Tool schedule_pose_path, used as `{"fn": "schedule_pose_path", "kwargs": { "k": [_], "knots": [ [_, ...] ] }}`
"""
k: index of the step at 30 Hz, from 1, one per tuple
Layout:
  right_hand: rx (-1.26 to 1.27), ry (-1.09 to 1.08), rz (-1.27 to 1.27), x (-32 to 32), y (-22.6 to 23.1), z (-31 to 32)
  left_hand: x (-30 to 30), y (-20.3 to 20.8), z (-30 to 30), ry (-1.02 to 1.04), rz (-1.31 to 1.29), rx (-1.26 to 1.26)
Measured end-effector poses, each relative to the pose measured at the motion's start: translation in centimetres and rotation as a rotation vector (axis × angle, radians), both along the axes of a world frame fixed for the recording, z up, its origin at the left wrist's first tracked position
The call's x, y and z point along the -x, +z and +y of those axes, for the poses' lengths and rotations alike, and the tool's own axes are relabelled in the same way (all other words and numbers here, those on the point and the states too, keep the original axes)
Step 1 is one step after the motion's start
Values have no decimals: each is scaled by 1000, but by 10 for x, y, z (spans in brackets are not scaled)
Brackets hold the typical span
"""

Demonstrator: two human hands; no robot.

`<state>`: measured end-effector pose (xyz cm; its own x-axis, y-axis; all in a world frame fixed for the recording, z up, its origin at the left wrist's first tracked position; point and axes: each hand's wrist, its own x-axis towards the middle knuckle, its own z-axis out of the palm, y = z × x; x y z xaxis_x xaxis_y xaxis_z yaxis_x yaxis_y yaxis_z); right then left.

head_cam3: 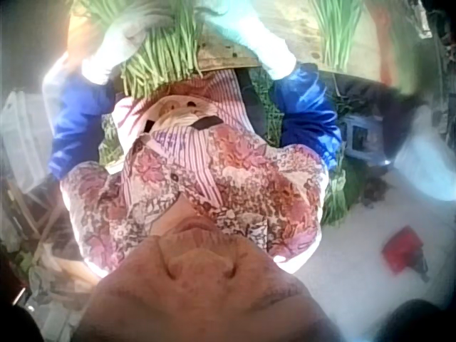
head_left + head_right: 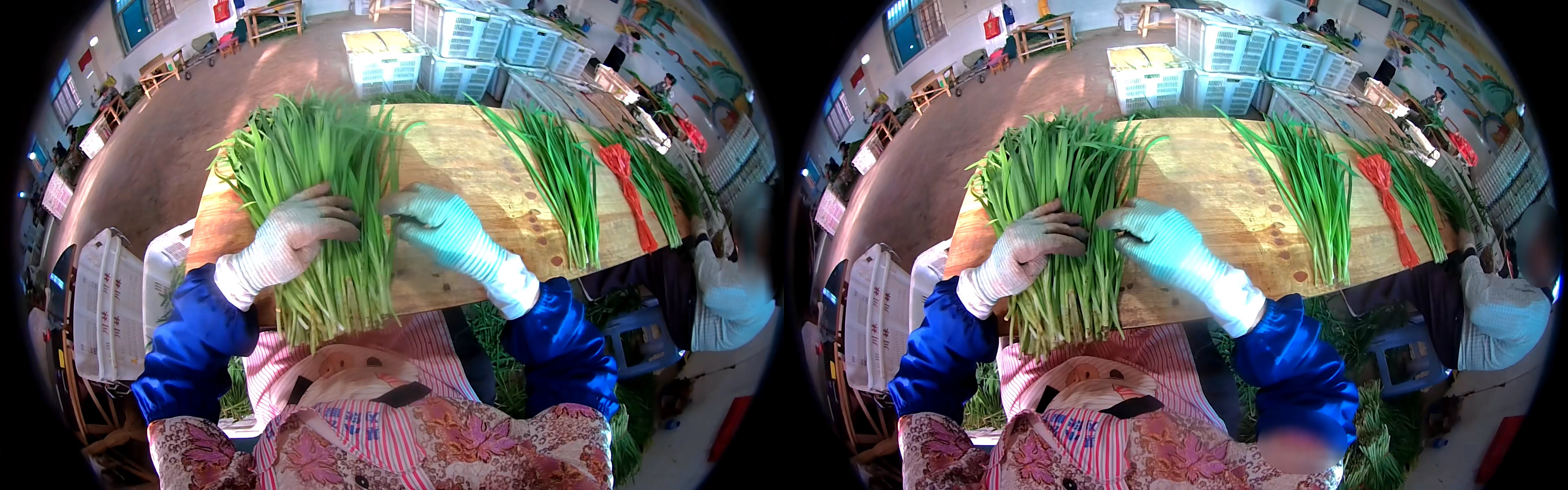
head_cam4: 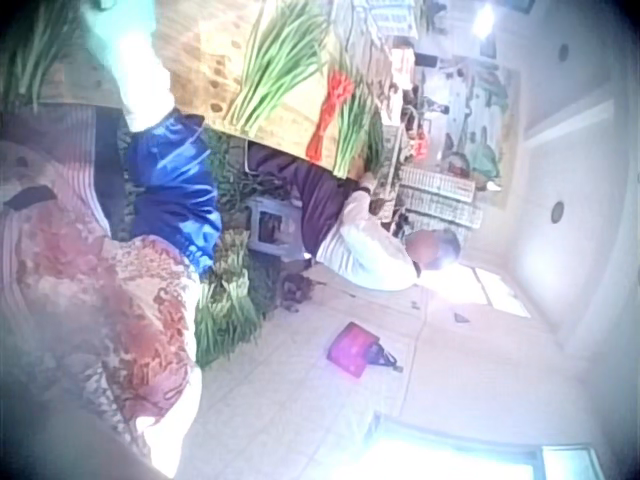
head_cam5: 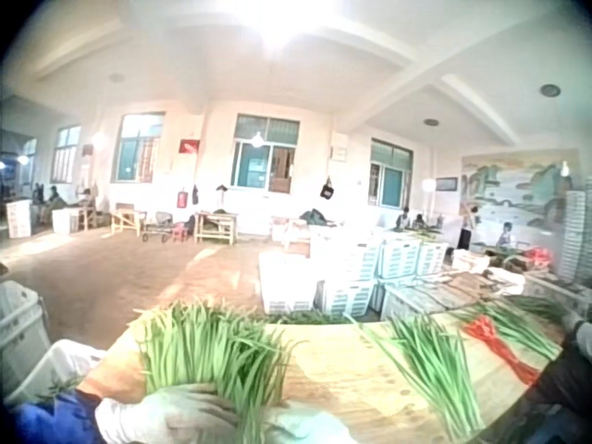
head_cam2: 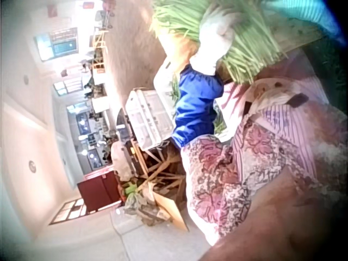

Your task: The person gathers handfuls of green vegetable stalks, aligns them, and ties them into bundles using red plastic strips.

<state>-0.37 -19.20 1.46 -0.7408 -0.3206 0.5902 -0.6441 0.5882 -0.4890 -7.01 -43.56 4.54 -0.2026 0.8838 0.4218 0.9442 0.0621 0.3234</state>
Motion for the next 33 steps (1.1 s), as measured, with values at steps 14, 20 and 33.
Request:
{"fn": "schedule_pose_path", "kwargs": {
  "k": [14, 20, 33],
  "knots": [
    [-660, -54, 429, 13, 13, -16, -3, -3, 1, 57, 72, 0],
    [-646, -21, 394, 6, 23, -15, -3, -4, -1, 100, 60, -33],
    [-747, -13, 308, -13, 40, -13, -2, 1, 0, 54, 136, 101]
  ]
}}
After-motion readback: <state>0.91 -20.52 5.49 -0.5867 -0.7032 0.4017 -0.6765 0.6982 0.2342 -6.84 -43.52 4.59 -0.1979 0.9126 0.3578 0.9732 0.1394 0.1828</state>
